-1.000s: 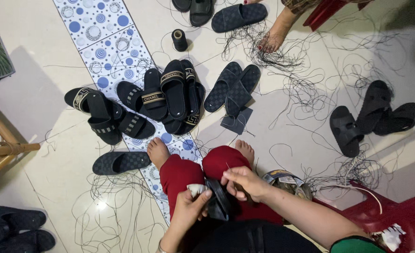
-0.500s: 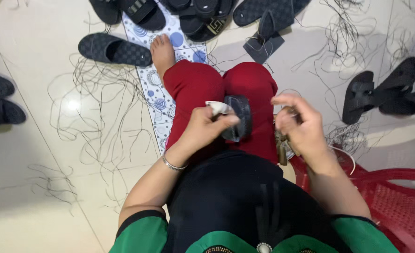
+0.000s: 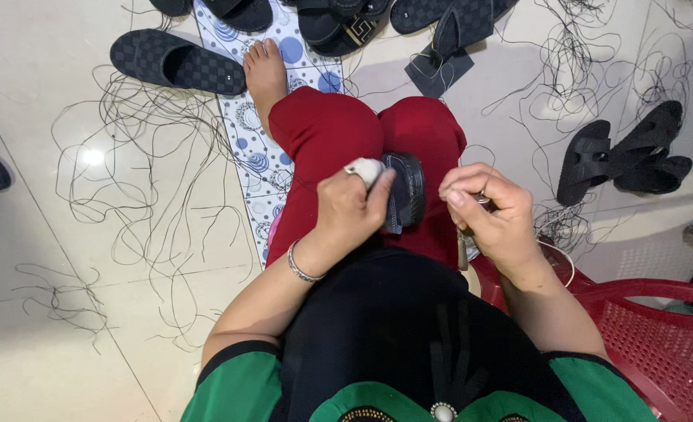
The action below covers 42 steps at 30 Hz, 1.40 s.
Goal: The person is hand-sewing a black textured shoe upper using a needle and thread, pulling the thread through the material and tightening each stitch.
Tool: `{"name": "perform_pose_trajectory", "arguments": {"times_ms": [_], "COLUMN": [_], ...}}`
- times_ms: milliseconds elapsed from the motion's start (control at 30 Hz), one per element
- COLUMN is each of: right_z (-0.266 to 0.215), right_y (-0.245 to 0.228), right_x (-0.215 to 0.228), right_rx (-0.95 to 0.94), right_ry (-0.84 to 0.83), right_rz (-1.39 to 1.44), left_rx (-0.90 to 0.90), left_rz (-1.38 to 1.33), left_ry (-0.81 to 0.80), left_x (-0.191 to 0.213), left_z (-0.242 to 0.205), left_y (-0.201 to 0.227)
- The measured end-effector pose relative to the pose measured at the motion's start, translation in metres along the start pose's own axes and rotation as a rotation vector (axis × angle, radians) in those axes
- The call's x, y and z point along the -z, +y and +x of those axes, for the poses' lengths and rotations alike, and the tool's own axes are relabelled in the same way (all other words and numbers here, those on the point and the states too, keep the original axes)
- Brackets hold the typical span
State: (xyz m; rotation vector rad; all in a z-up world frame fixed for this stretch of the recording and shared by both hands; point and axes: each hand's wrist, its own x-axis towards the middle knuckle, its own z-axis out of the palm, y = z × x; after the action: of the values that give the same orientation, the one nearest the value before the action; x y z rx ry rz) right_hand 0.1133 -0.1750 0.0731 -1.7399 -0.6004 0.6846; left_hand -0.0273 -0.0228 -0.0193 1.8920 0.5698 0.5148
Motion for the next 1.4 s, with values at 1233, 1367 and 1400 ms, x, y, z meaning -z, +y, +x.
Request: {"name": "perform_pose_trajectory", "arguments": {"times_ms": [1233,1367,1400], "right_z": [-0.003,-0.003,-0.003], "right_y": [-0.022,-0.010,-0.005], "right_x": [0.009,0.009,0.007], "right_rx": [0.102,0.186,0.197], "right_ry": [-0.178,-0.054,-0.055], "right_rz": [0.317,-0.472,-0.475], "left_rx": [0.260,0.256,0.247], "left_rz": [-0.136,-0.195,-0.195], "left_ry": [-0.294,-0.251,-0.244], "left_x": [0.037,0.049,0.046], "left_z": [0.001,0.017,0.018], "left_y": [0.009,0.041,0.039]}}
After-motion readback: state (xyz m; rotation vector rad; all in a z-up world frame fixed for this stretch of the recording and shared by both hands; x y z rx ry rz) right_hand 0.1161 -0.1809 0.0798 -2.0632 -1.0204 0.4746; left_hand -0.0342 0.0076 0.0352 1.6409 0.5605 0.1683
